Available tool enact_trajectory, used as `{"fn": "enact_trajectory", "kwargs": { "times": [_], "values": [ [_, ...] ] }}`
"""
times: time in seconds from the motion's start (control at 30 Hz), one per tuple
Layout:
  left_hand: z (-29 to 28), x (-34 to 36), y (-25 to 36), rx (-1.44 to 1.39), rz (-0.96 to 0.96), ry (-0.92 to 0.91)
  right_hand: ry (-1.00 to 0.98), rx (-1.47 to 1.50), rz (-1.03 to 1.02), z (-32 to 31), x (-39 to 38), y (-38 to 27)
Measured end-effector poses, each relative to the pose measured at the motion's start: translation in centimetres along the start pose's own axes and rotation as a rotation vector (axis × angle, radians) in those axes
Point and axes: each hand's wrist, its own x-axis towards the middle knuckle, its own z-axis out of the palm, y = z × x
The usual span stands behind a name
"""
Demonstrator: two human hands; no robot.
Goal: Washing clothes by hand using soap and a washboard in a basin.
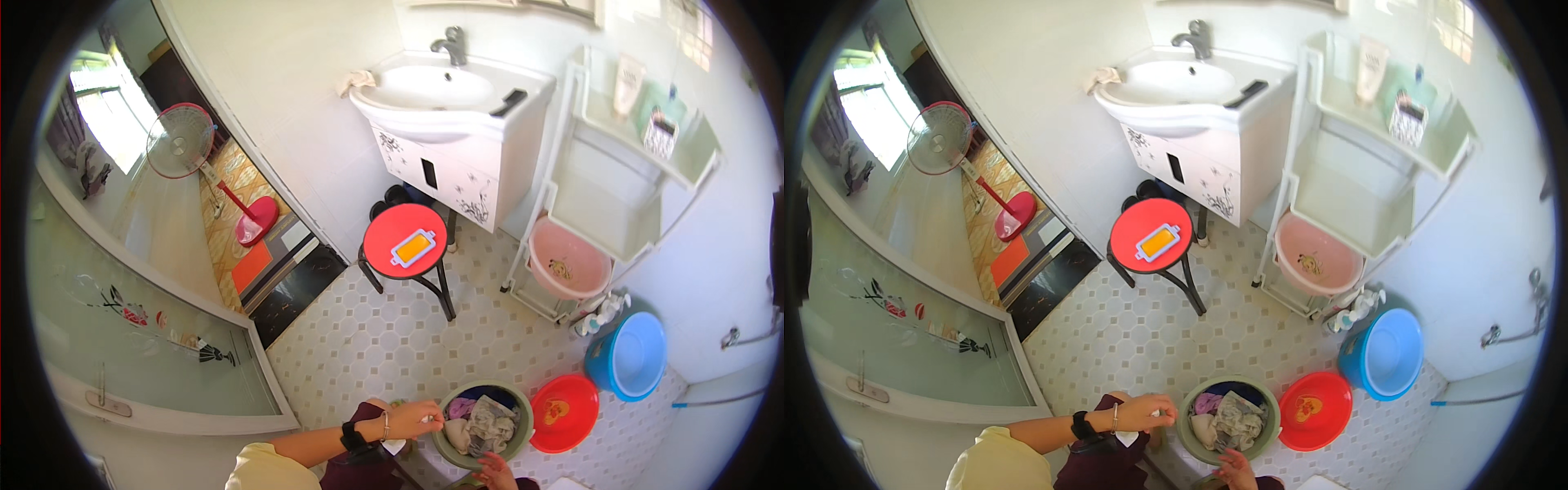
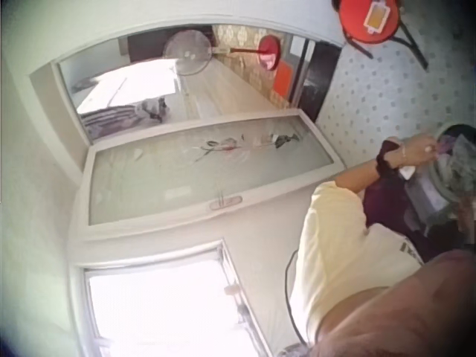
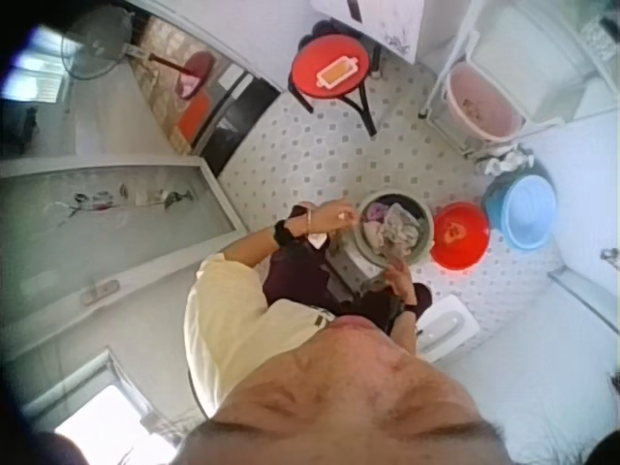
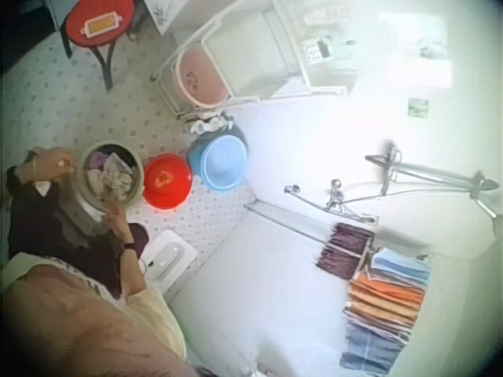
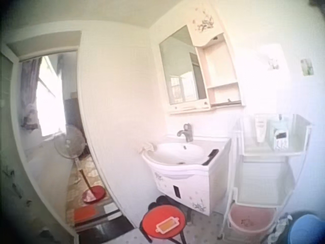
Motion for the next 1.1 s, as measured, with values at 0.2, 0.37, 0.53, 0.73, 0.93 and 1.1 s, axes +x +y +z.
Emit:
{"fn": "enact_trajectory", "kwargs": {
  "times": [0.2, 0.37, 0.53, 0.73, 0.93, 1.1],
  "values": [
    [-6.8, -6.2, 9.1, -0.296, -0.341, 0.174, -0.139, 0.037, 0.173, 7.4, -9.2, -7.7],
    [-16.1, -11.3, 13.8, -0.351, -0.369, 0.375, -0.159, -0.225, 0.205, 12.0, -10.7, -10.8],
    [-27.9, -18.2, 11.2, -0.317, -0.141, 0.544, -0.187, -0.459, 0.272, 23.7, -4.2, -17.5],
    [-44.0, -25.0, 9.3, -0.289, -0.086, 0.678, -0.163, -0.649, 0.34, 37.1, 3.1, -23.5],
    [-57.1, -27.5, 9.6, -0.412, -0.061, 0.832, -0.107, -0.727, 0.547, 44.9, 8.4, -27.0],
    [-68.9, -26.3, 9.2, -0.532, 0.049, 0.858, -0.274, -0.803, 0.225, 49.4, 16.0, -29.6]
  ]
}}
